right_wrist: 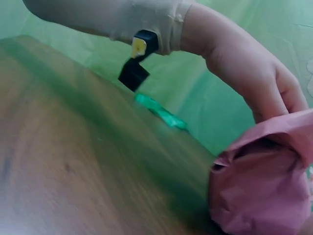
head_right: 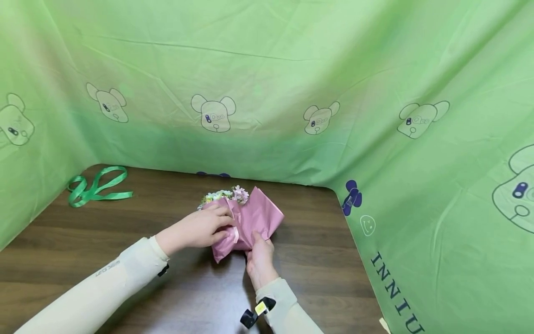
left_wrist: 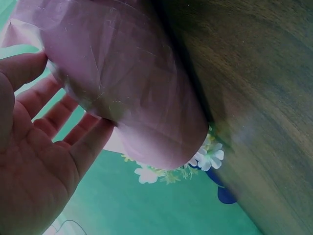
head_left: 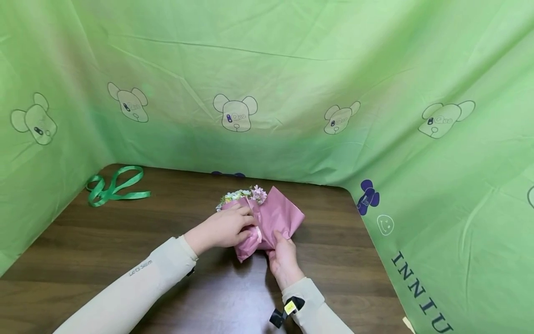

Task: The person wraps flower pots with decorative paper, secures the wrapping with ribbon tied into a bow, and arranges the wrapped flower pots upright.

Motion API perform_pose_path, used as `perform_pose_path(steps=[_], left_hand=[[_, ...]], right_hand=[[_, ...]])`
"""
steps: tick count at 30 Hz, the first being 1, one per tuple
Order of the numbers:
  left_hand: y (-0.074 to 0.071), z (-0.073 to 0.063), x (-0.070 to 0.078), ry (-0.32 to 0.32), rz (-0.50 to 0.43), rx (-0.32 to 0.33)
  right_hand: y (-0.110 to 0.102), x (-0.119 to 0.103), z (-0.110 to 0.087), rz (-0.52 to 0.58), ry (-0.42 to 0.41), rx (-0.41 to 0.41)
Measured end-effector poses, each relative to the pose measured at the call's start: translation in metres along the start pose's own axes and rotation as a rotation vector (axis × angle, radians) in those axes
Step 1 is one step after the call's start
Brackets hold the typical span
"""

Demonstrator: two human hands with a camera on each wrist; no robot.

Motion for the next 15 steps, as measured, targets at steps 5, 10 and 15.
perform_pose_path(steps=[5, 10, 15], left_hand=[[0.000, 0.001, -0.001, -0.009, -0.006, -0.014], [-0.001, 0.000, -0.002, -0.016, -0.008, -0.022], [0.000, 0.001, -0.002, -0.008, -0.005, -0.010]], right_hand=[[-0.002, -0.015, 0.008, 0.029, -0.031, 0.030], [-0.001, -0.023, 0.011, 0.052, -0.037, 0.010], [-0.003, -0.035, 0.014, 0.061, -0.052, 0.001]])
Point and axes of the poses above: each hand's wrist, its own z-axis towards the middle knuckle, its own y-axis out of the palm, x = y × z, the point moved 10 cm from there along z, towards the middle knuckle, and after that the axes turned 14 degrees about z, right-handed, at the moved point
